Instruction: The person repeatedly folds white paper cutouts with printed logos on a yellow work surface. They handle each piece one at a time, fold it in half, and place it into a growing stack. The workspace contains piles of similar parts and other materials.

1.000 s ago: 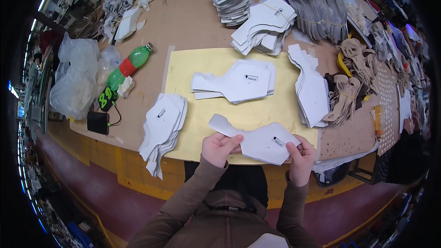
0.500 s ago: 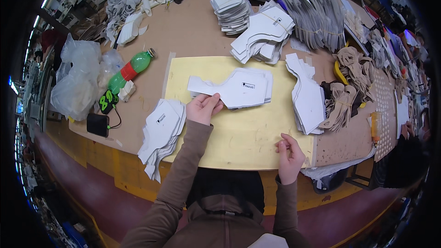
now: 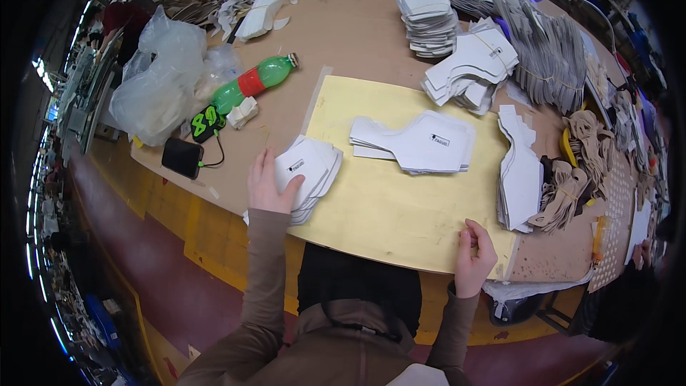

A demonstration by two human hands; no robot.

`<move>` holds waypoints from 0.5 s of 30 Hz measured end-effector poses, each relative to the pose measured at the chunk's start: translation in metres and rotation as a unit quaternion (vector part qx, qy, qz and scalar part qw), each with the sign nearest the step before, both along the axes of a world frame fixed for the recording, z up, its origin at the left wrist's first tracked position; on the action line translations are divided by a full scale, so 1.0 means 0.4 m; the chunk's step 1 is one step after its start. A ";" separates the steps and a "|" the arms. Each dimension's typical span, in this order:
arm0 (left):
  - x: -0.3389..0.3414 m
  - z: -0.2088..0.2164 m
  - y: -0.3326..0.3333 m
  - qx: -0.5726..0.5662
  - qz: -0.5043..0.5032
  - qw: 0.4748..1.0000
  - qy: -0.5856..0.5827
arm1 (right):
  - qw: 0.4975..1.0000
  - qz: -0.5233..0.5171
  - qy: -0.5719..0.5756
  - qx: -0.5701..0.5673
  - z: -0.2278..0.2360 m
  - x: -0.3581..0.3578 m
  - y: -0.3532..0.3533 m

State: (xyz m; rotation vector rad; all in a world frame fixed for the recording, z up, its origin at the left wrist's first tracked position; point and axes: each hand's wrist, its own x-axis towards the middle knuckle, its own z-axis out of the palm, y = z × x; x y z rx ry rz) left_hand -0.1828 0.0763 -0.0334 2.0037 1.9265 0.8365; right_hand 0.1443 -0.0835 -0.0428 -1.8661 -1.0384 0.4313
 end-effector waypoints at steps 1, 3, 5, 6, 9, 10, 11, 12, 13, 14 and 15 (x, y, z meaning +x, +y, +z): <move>-0.020 -0.009 0.000 -0.058 0.031 0.998 0.009 | 1.000 0.004 0.001 -0.004 0.001 -0.001 0.000; -0.036 -0.018 -0.003 -0.010 0.000 1.000 -0.004 | 1.000 0.009 -0.005 -0.006 0.003 -0.001 0.002; -0.031 -0.004 -0.011 0.034 -0.016 0.999 -0.013 | 1.000 0.010 0.008 -0.019 0.004 -0.002 0.000; -0.020 0.010 -0.018 0.066 -0.022 0.997 -0.019 | 1.000 0.015 0.008 -0.019 0.004 -0.001 0.000; 0.027 0.073 -0.058 0.014 -0.034 0.984 -0.176 | 0.999 0.034 -0.013 -0.010 0.006 -0.003 -0.004; 0.046 0.096 -0.074 -0.027 -0.037 0.966 -0.256 | 0.998 0.046 0.037 -0.015 0.008 -0.007 -0.006; 0.069 0.114 -0.086 -0.033 -0.053 0.961 -0.270 | 0.995 0.055 0.085 -0.018 0.011 -0.013 -0.008; 0.095 0.130 -0.097 -0.037 -0.069 0.954 -0.291 | 0.990 0.054 0.130 -0.027 0.017 -0.021 -0.011; 0.118 0.143 -0.105 -0.044 -0.088 0.946 -0.310 | 0.982 0.087 0.168 -0.004 0.023 -0.030 -0.013; 0.135 0.156 -0.111 -0.082 -0.128 0.943 -0.296 | 0.973 0.111 0.204 0.014 0.028 -0.042 -0.013; 0.158 0.163 -0.112 -0.098 -0.160 0.940 -0.286 | 0.962 0.133 0.238 0.033 0.035 -0.054 -0.012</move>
